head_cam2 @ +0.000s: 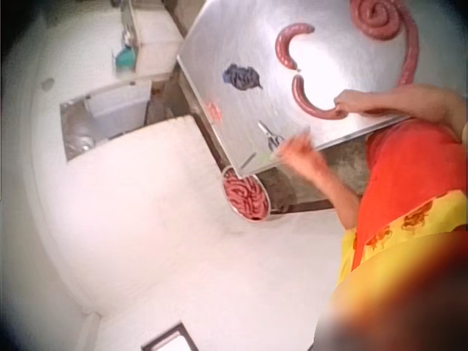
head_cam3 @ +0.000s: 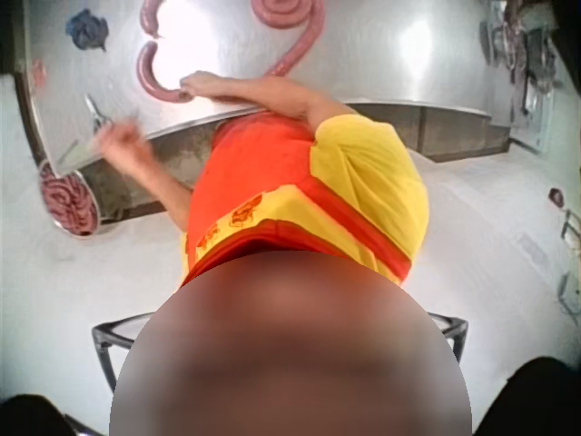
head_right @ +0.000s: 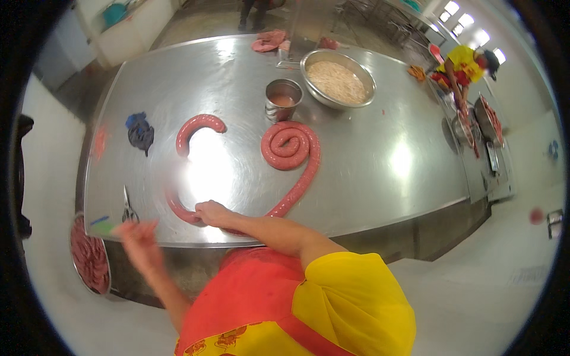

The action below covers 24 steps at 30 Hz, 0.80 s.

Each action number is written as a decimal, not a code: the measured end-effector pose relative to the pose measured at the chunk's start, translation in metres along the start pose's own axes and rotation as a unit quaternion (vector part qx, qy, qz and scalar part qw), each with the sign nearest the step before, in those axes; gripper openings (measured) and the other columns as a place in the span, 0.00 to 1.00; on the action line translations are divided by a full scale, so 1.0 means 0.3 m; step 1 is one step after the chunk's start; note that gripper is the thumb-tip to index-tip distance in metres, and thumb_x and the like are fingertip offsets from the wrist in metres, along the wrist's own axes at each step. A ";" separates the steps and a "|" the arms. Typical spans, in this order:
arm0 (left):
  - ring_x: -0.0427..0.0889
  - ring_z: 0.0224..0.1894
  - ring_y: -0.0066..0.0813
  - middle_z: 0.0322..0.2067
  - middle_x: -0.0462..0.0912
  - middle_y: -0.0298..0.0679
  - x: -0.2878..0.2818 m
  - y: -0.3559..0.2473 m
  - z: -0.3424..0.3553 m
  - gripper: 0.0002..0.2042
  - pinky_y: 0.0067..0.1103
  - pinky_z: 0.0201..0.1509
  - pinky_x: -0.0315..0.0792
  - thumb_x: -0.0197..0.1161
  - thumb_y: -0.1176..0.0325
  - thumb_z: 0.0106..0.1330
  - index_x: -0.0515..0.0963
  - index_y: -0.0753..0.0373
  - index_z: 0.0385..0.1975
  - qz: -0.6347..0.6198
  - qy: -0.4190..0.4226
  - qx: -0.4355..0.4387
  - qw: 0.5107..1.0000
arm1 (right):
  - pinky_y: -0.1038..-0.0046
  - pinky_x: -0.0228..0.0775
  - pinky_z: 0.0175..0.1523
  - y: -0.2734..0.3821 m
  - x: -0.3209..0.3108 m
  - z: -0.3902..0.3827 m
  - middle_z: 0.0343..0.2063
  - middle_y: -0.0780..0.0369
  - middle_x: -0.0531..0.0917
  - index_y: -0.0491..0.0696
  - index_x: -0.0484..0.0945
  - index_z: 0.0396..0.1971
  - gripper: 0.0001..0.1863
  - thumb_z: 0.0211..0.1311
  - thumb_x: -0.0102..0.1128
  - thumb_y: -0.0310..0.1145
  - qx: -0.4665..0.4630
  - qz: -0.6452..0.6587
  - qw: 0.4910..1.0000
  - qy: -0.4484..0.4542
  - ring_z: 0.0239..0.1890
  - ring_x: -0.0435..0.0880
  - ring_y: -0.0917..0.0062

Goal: The person forms long sausage links into U-shapes on a stainless steel table, uses a green tool to pierce the casing, and cuts the links with scissors. Finished links are placed into a large metal bowl. Other workers in yellow shirts and red aprons are visible in the background.

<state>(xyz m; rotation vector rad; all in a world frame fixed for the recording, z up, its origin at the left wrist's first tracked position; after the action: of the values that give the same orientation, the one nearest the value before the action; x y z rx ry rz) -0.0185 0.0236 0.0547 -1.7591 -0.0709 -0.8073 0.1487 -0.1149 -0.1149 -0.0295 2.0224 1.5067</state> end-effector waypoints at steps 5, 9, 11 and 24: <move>0.52 0.17 0.12 0.18 0.56 0.22 -0.383 -0.271 -0.006 0.14 0.14 0.18 0.49 0.57 0.52 0.76 0.73 0.55 0.33 0.059 -0.058 0.040 0.996 | 0.56 0.76 0.37 -0.030 -0.054 -0.007 0.29 0.49 0.86 0.43 0.83 0.32 0.15 0.69 0.60 0.42 0.041 -0.075 0.995 -0.051 0.32 0.86 0.55; 0.64 0.14 0.16 0.16 0.65 0.26 -0.447 0.149 -0.299 0.16 0.18 0.14 0.54 0.55 0.50 0.77 0.75 0.56 0.33 0.368 -0.033 -0.331 0.868 | 0.72 0.77 0.31 -0.187 0.025 -0.008 0.28 0.52 0.88 0.31 0.83 0.35 0.17 0.70 0.59 0.33 0.299 0.544 0.784 -0.010 0.26 0.85 0.70; 0.68 0.16 0.18 0.17 0.70 0.29 -0.366 0.279 -0.400 0.12 0.19 0.17 0.60 0.58 0.57 0.76 0.76 0.59 0.37 0.448 0.071 -0.361 0.814 | 0.66 0.79 0.36 -0.187 -0.017 0.015 0.31 0.53 0.88 0.40 0.86 0.35 0.11 0.67 0.59 0.32 0.215 0.302 0.929 -0.004 0.28 0.86 0.66; 0.73 0.34 0.22 0.39 0.83 0.34 0.124 0.462 0.014 0.18 0.21 0.43 0.70 0.61 0.69 0.71 0.78 0.72 0.57 0.416 0.255 -0.092 0.868 | 0.67 0.76 0.53 0.041 -0.176 -0.087 0.46 0.57 0.84 0.40 0.80 0.49 0.24 0.66 0.61 0.46 0.032 0.024 0.997 -0.061 0.44 0.83 0.66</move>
<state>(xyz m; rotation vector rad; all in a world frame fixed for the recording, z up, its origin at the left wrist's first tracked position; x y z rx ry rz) 0.0722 -0.0349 -0.0400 -1.4689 1.0815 -0.5991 0.1754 -0.1510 -0.0747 0.1345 1.9839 1.4367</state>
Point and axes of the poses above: each hand's wrist, its own z-axis towards the middle knuckle, its own x-axis out of the palm, y = z × x, the point moved 6 cm from there along z, towards the middle knuckle
